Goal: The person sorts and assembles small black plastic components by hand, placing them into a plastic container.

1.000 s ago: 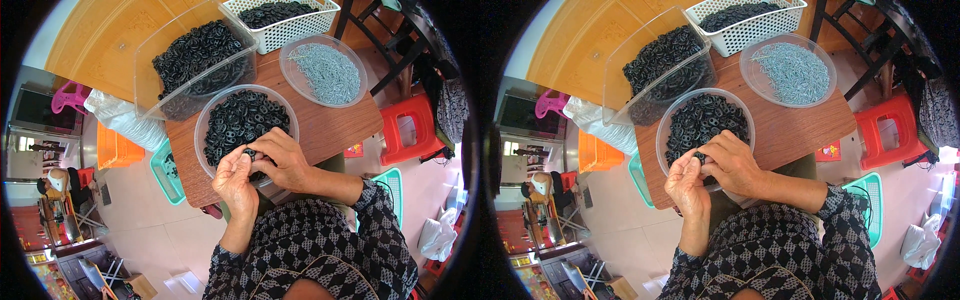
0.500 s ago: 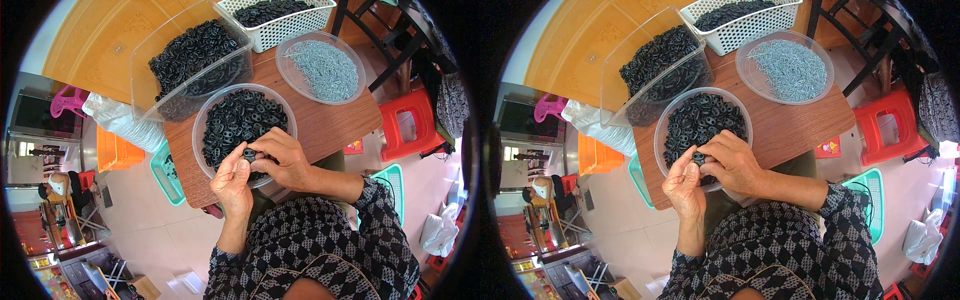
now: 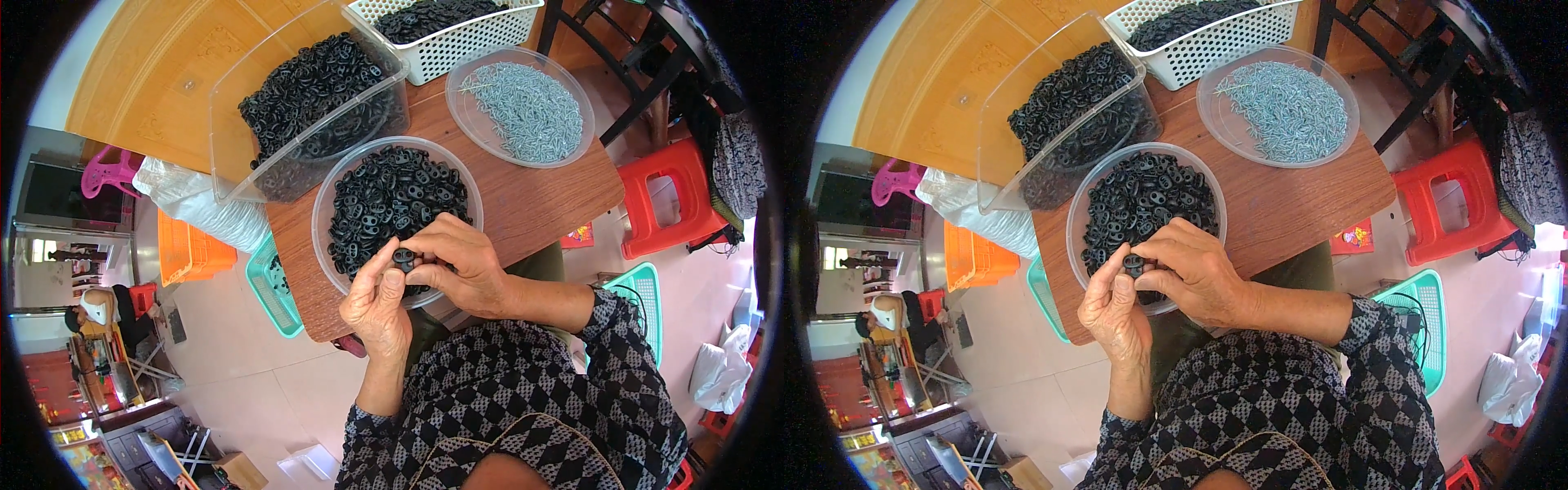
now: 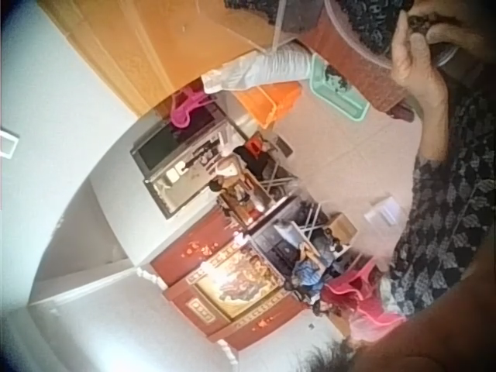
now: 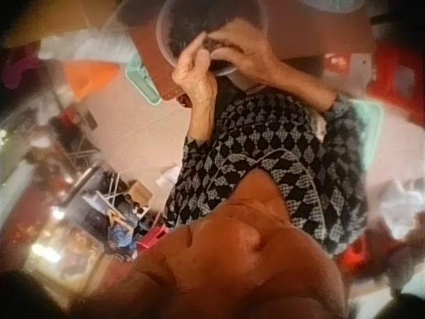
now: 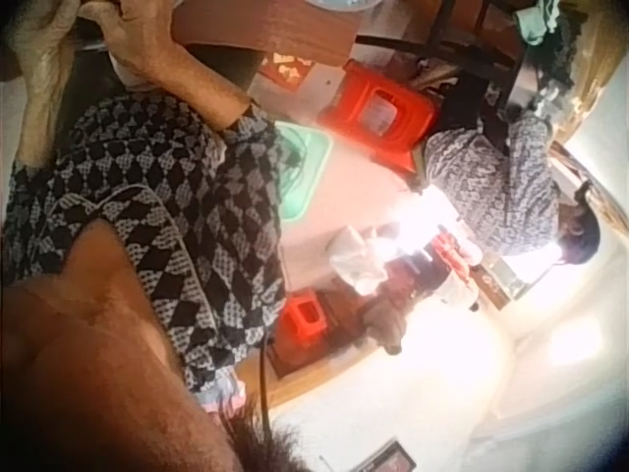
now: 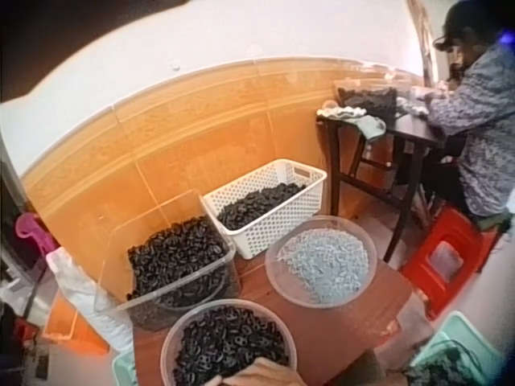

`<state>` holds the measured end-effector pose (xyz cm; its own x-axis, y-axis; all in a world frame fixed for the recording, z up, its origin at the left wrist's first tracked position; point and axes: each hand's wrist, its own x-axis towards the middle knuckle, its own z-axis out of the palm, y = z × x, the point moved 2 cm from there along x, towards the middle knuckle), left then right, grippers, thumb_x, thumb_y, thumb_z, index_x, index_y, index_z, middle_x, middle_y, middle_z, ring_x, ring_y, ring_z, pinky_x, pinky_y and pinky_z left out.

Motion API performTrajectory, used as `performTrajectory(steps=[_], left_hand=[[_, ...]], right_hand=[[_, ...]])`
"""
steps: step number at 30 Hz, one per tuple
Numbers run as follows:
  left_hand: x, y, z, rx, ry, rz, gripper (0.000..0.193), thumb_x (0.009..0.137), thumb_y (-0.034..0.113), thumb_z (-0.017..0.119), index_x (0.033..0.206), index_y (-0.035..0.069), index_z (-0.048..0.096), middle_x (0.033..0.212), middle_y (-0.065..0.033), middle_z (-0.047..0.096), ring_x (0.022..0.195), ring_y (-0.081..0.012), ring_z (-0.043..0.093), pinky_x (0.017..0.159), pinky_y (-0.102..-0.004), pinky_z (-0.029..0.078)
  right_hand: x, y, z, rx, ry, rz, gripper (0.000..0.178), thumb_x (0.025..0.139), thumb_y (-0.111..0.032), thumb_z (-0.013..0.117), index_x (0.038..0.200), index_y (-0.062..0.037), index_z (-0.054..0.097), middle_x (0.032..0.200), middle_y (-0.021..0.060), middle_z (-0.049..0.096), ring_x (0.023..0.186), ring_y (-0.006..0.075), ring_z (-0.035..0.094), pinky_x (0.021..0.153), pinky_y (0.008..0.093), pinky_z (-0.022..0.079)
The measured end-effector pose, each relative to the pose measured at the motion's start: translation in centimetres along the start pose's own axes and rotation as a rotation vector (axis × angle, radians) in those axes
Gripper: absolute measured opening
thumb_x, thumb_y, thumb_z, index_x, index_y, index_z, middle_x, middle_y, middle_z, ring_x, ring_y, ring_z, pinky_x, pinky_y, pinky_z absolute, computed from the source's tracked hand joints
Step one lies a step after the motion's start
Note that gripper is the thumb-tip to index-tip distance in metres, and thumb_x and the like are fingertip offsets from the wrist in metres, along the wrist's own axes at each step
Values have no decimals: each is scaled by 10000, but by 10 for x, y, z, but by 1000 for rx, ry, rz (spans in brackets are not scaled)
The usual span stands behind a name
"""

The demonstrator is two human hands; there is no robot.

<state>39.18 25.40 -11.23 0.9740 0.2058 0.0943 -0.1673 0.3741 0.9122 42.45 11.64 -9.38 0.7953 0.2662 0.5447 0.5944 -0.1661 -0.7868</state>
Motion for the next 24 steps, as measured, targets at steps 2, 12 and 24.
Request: performTrajectory(steps=[2, 12, 24], left_hand=[[-2, 1, 2, -17, 16, 11, 395, 833, 111, 694, 1149, -97, 582, 1139, -161, 617, 997, -169, 584, 877, -280, 478], [-9, -4, 4, 31, 83, 81, 373, 839, 109, 687, 1139, -89, 590, 1095, -146, 634, 944, -164, 602, 872, -290, 489], [-15, -1, 7, 70, 108, 183, 306, 875, 102, 647, 1112, -85, 593, 1122, -147, 616, 898, -137, 585, 823, -275, 502]], right_hand=[[-1, -1, 1, 2, 15, -11, 270, 735, -52, 698, 978, 25, 608, 830, 104, 593, 742, 252, 525, 662, 356, 435], [-1, -3, 1, 32, 62, -58, 272, 729, -25, 700, 979, 49, 623, 838, 122, 608, 736, 256, 549, 656, 346, 449], [0, -9, 5, -13, 75, -183, 288, 755, -36, 686, 1007, 57, 584, 875, 138, 593, 718, 259, 535, 617, 352, 435]])
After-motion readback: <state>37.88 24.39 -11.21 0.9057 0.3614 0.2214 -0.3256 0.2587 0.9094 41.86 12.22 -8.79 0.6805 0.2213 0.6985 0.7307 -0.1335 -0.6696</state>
